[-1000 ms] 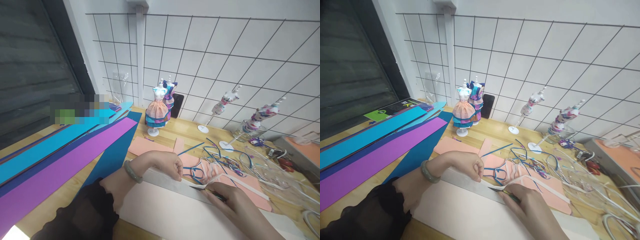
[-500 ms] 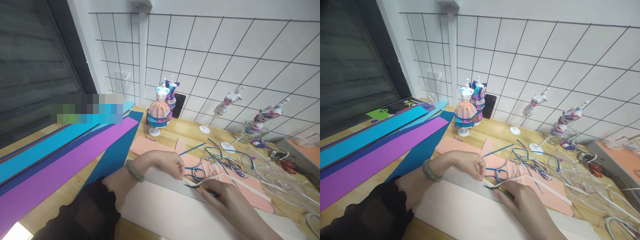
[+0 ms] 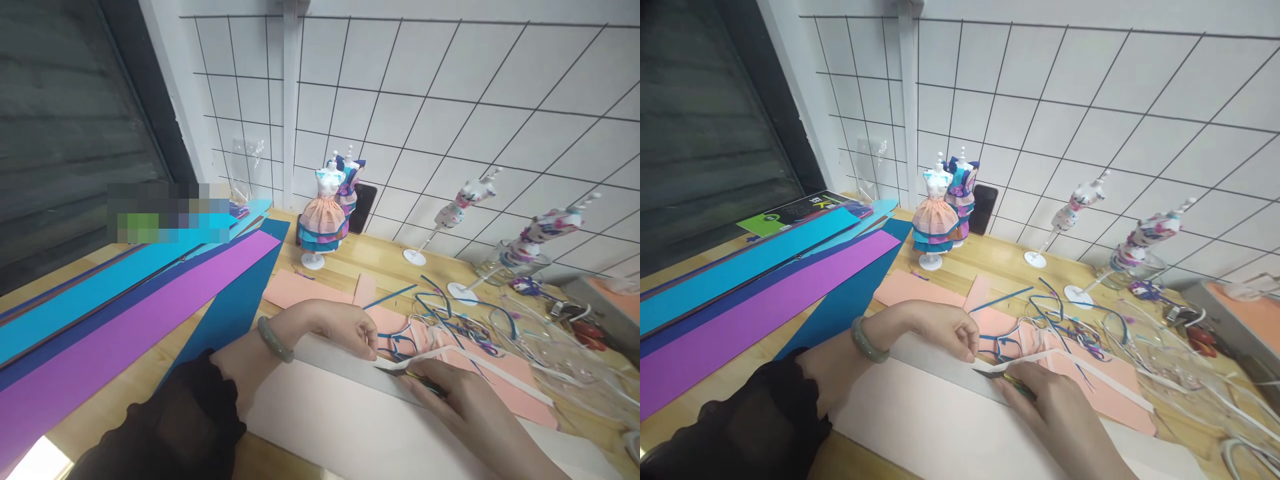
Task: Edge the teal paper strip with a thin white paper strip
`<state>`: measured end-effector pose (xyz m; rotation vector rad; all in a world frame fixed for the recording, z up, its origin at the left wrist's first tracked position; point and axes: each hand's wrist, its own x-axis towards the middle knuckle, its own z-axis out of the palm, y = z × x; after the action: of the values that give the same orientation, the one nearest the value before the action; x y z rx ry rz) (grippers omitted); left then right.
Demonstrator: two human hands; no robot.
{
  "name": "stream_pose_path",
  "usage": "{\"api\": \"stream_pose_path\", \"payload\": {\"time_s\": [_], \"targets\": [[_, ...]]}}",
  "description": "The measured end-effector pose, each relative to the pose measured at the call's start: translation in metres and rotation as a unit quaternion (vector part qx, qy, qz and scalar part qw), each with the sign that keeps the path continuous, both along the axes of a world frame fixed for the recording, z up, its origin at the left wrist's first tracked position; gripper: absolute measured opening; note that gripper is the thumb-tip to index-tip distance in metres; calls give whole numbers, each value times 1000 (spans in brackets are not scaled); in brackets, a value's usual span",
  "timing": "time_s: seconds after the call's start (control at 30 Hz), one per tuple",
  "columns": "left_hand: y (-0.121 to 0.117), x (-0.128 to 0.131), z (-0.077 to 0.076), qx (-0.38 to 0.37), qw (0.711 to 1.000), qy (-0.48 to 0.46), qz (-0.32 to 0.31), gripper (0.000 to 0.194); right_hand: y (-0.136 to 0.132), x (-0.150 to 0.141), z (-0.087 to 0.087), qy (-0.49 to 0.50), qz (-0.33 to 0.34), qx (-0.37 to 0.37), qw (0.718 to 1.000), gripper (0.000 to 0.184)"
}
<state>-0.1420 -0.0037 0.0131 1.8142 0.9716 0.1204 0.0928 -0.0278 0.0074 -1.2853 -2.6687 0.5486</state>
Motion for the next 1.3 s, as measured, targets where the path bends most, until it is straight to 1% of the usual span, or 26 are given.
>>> {"api": "stream_pose_path", "payload": {"time_s": [0.1, 0.23, 0.37, 0.5, 0.6, 0.7, 0.8, 0.93, 1.1, 1.3], "targets": [[0, 4, -6, 24, 1000, -12, -5, 18, 0, -1, 0, -5, 8, 5, 1000, 32], [0, 6, -12, 29, 999, -23, -5, 17, 2, -4, 2, -24, 24, 8, 999, 31], [0, 7, -10, 36, 999, -18, 5, 17, 1, -7, 2, 4, 14, 30, 999, 31], [-1, 7, -5, 36, 999, -11, -2, 15, 1, -10, 0, 22, 14, 5, 1000, 33], [-1, 7, -3, 44, 999, -10, -12, 13, 2, -12, 0, 17, 25, -2, 1000, 35], [0, 7, -4, 49, 999, -11, -20, 14, 3, -12, 2, -4, 36, -11, 999, 34], [0, 7, -6, 45, 999, -16, -16, 15, 3, -12, 2, 6, 41, -14, 999, 34], [0, 6, -8, 39, 999, -28, -6, 17, 1, -13, 1, 32, 24, -13, 999, 35], [1, 5, -10, 47, 998, -28, -10, 17, 0, -13, 1, 34, 10, -37, 999, 35], [1, 6, -11, 44, 999, -28, -12, 17, 0, -12, -2, 48, 8, -34, 998, 39]]}}
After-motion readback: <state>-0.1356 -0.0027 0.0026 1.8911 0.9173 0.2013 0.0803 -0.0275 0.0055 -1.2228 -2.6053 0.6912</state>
